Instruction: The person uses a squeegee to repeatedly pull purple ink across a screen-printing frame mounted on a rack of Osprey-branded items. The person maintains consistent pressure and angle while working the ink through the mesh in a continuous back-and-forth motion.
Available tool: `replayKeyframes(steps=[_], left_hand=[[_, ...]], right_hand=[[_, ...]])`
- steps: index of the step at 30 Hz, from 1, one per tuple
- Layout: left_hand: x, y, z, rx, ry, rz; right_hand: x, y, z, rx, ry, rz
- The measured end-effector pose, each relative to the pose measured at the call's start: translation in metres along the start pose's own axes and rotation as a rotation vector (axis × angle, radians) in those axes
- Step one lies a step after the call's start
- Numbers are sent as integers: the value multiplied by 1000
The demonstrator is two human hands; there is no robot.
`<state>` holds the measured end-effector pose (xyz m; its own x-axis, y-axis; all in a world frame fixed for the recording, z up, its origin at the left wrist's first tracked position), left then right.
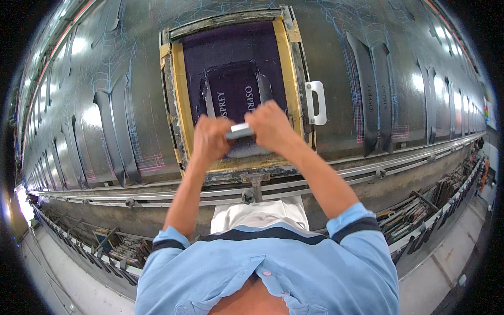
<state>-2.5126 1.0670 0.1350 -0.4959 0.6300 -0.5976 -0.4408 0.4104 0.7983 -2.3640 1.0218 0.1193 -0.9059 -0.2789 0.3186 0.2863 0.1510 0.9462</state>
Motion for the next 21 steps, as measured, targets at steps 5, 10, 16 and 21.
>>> replayKeyframes(steps=[5, 10, 16, 21], left_hand=[[-9, -3, -10, 89, -13, 8], [47, 30, 103, 85, -1, 103], [67, 39, 141, -4, 15, 78], [26, 5, 38, 7, 1, -56]], right_hand=[[9, -4, -18, 99, -56, 44], [-64, 30, 92, 142, -41, -70], [-97, 37, 134, 177, -115, -45], [-31, -4, 46, 104, 10, -31]])
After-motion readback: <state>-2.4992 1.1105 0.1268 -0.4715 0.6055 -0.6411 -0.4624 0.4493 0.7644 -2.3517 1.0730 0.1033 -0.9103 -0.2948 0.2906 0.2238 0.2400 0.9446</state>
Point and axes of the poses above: each hand's wrist, its own z-axis towards the middle knuckle, its own y-axis out of the back of the hand, x = y × z, the point moved 6 cm from there along z, towards the middle knuckle, and after that the axes turned 8 degrees about -z, right-handed, at the moved point
